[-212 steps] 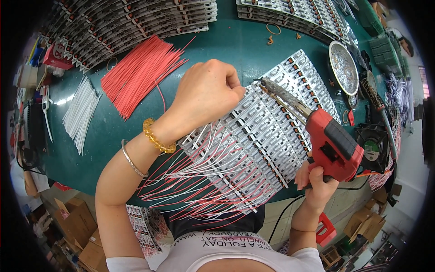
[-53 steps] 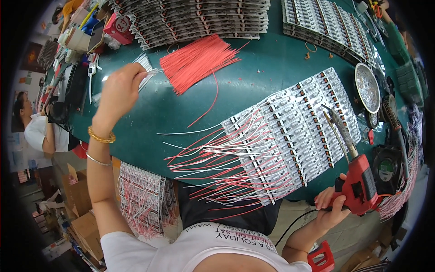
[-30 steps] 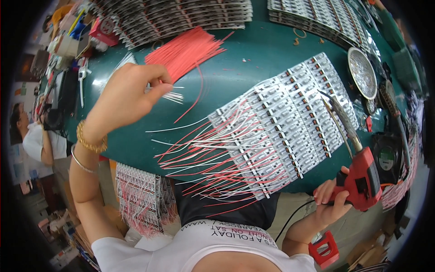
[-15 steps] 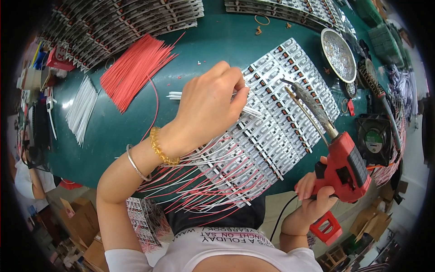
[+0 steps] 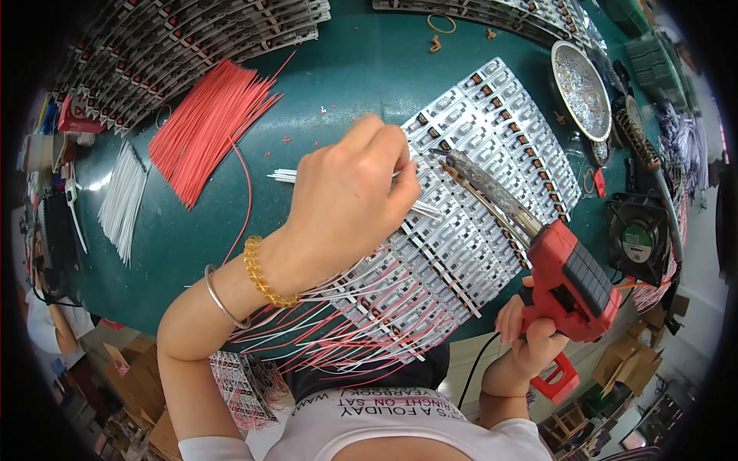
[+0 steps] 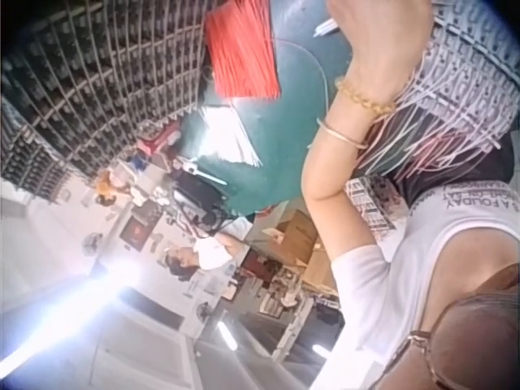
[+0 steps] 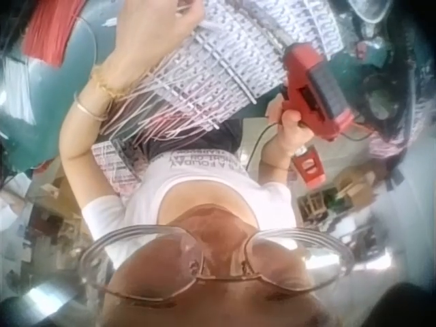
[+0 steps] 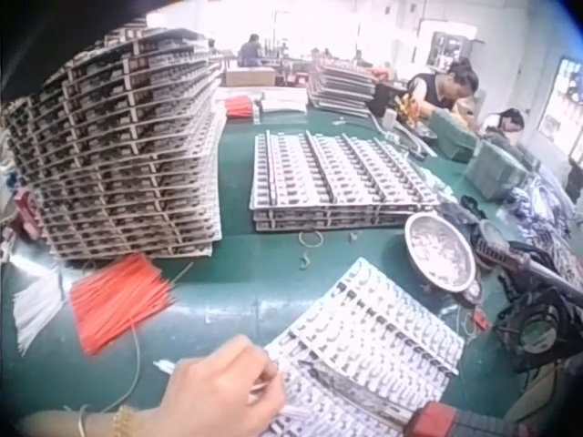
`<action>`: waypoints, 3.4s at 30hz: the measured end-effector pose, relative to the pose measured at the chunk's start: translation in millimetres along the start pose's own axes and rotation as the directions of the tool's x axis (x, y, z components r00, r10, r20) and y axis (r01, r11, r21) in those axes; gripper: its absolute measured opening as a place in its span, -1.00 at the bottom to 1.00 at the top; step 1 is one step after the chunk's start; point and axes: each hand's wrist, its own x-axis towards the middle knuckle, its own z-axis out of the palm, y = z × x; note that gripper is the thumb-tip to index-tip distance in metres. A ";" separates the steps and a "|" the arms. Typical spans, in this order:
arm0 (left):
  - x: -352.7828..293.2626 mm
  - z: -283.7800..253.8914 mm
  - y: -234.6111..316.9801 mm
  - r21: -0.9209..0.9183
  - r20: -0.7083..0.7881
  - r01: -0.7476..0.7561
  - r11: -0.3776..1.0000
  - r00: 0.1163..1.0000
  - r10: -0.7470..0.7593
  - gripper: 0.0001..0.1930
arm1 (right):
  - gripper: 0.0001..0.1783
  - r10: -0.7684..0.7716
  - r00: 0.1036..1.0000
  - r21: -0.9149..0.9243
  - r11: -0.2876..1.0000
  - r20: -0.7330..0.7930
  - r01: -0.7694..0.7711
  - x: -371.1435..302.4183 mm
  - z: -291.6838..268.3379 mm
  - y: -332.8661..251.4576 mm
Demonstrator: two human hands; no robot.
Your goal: The person attaches wires to rows of circuit boards by aligning the wires by hand and soldering them with a handheld soldering tool.
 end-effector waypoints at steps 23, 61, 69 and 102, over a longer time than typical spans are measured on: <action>-3.4 7.7 1.0 0.105 -0.076 -0.091 0.990 0.992 0.099 -0.86 | -0.11 -0.010 0.998 -0.060 0.998 -0.060 0.006 -4.5 4.0 -1.6; -9.7 11.3 6.6 0.134 -0.068 -0.156 0.979 0.984 0.166 -0.90 | -0.11 0.008 1.000 -0.016 1.000 -0.029 -0.008 -16.8 -6.1 -0.4; -15.5 -2.8 9.6 -0.083 0.038 -0.116 0.990 0.992 0.119 -0.93 | -0.10 -0.015 1.000 0.038 0.999 -0.024 0.016 -20.6 -15.0 -2.4; -16.4 18.0 12.1 0.134 -0.108 -0.222 0.966 0.966 0.237 -0.86 | -0.15 0.001 0.999 0.012 1.000 -0.039 -0.001 -28.1 -12.3 1.3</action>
